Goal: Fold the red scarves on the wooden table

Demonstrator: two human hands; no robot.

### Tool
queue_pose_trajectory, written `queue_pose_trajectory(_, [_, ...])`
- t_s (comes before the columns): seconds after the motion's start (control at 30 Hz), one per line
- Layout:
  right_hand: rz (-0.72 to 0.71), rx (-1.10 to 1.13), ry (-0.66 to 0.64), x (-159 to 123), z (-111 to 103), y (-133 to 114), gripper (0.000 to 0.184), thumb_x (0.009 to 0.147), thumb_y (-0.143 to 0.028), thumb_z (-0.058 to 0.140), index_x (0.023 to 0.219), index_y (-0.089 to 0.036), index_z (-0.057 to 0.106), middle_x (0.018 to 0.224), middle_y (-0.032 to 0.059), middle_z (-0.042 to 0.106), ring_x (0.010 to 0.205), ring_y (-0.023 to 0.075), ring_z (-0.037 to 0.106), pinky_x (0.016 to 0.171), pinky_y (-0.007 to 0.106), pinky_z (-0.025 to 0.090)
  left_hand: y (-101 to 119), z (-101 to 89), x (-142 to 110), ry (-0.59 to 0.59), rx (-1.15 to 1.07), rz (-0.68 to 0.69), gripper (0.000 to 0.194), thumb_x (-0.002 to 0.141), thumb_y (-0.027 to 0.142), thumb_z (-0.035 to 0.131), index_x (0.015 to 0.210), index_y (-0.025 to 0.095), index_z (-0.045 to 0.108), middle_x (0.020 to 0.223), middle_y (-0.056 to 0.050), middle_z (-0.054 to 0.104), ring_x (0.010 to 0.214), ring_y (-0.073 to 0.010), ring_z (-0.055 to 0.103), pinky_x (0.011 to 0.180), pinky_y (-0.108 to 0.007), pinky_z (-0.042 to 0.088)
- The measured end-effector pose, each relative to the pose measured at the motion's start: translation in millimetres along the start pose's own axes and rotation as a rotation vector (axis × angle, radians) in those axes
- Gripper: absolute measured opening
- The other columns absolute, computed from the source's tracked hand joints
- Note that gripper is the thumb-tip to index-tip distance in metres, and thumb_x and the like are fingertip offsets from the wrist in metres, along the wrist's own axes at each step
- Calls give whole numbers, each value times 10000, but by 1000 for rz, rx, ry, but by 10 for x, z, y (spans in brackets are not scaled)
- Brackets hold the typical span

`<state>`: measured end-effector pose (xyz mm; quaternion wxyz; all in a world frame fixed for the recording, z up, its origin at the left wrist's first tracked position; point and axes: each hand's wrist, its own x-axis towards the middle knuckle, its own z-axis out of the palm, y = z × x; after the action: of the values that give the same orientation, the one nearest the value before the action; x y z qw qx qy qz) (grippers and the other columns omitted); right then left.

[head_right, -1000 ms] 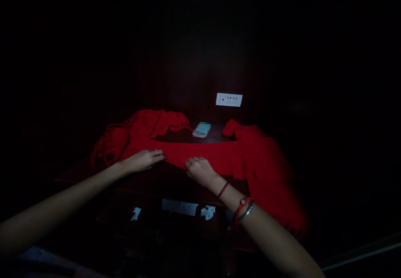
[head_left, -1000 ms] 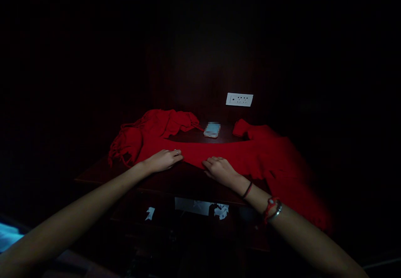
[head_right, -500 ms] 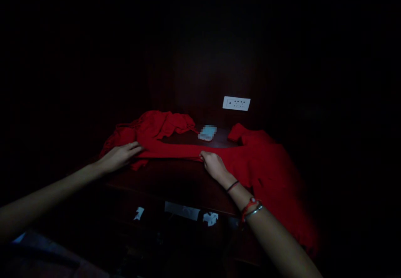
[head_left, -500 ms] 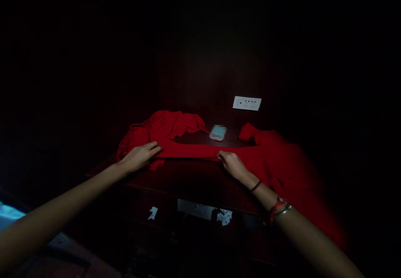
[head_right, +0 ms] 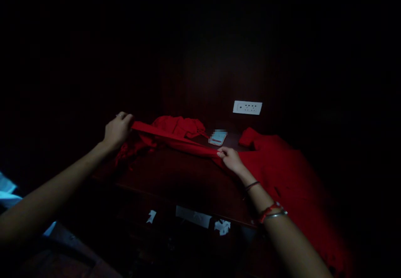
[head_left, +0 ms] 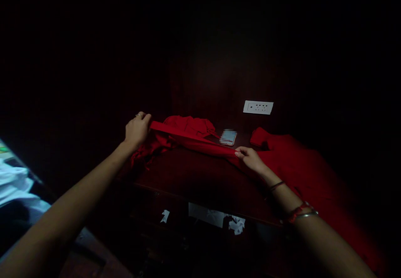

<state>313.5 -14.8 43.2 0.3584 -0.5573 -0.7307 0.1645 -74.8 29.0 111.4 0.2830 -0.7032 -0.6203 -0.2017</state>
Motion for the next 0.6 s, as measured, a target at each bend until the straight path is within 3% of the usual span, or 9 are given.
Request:
queue_pose_trajectory(0.07, [18, -73, -19, -49, -14, 90, 196, 709, -282, 390, 669, -148, 527, 651, 17, 560, 625, 132, 495, 582, 221, 357, -2, 166, -117, -93, -125, 146, 296, 763, 193, 354, 1029, 163, 482, 1062, -107, 478, 901, -199, 507, 730, -284, 404])
queue_pose_trajectory(0.13, [41, -166, -67, -109, -11, 178, 187, 712, -259, 387, 658, -150, 530, 647, 28, 569, 632, 139, 507, 597, 230, 356, -34, 347, -236, -276, -283, 329, 301, 741, 150, 349, 999, 165, 504, 1013, -76, 528, 904, -160, 510, 768, -244, 392])
queue_pose_trajectory(0.17, [49, -200, -88, -135, -8, 211, 184, 712, -249, 386, 659, -152, 533, 653, 33, 575, 641, 141, 512, 607, 233, 356, -68, 415, -273, -354, -359, 365, 299, 739, 145, 342, 984, 167, 513, 983, -58, 551, 891, -144, 516, 772, -227, 388])
queue_pose_trajectory(0.23, [47, -224, -104, -167, -8, 249, 183, 715, -241, 383, 672, -154, 538, 685, 41, 587, 665, 142, 521, 626, 234, 356, -168, 466, -271, -411, -483, 311, 287, 756, 185, 327, 966, 167, 522, 948, -33, 575, 848, -125, 531, 752, -208, 394])
queue_pose_trajectory(0.33, [35, -214, -76, -151, -28, 252, 201, 722, -270, 375, 682, -157, 535, 686, 39, 586, 651, 140, 518, 608, 232, 354, -343, 320, -111, -397, -564, 220, 314, 749, 333, 393, 982, 167, 521, 941, -16, 580, 807, -127, 540, 712, -195, 403])
queue_pose_trajectory(0.47, [20, -160, -31, -77, -42, 279, 220, 705, -328, 395, 679, -159, 534, 656, 29, 577, 612, 138, 507, 575, 231, 356, -471, 43, 65, -600, -440, 392, 434, 628, 395, 566, 1015, 204, 520, 937, 12, 588, 801, -133, 544, 695, -177, 397])
queue_pose_trajectory(0.53, [3, -111, -28, -56, -26, 308, 230, 700, -345, 400, 665, -159, 529, 649, 27, 575, 605, 135, 506, 572, 232, 361, -497, 3, 63, -709, -306, 473, 356, 635, 348, 570, 964, 213, 552, 878, 16, 605, 759, -130, 553, 663, -169, 394])
queue_pose_trajectory(0.6, [-21, -76, -45, -49, -3, 309, 241, 709, -353, 392, 647, -158, 520, 639, 25, 571, 597, 132, 502, 563, 231, 363, -528, 4, 48, -715, -158, 484, 267, 680, 289, 527, 931, 209, 570, 831, 1, 615, 721, -133, 558, 627, -170, 389])
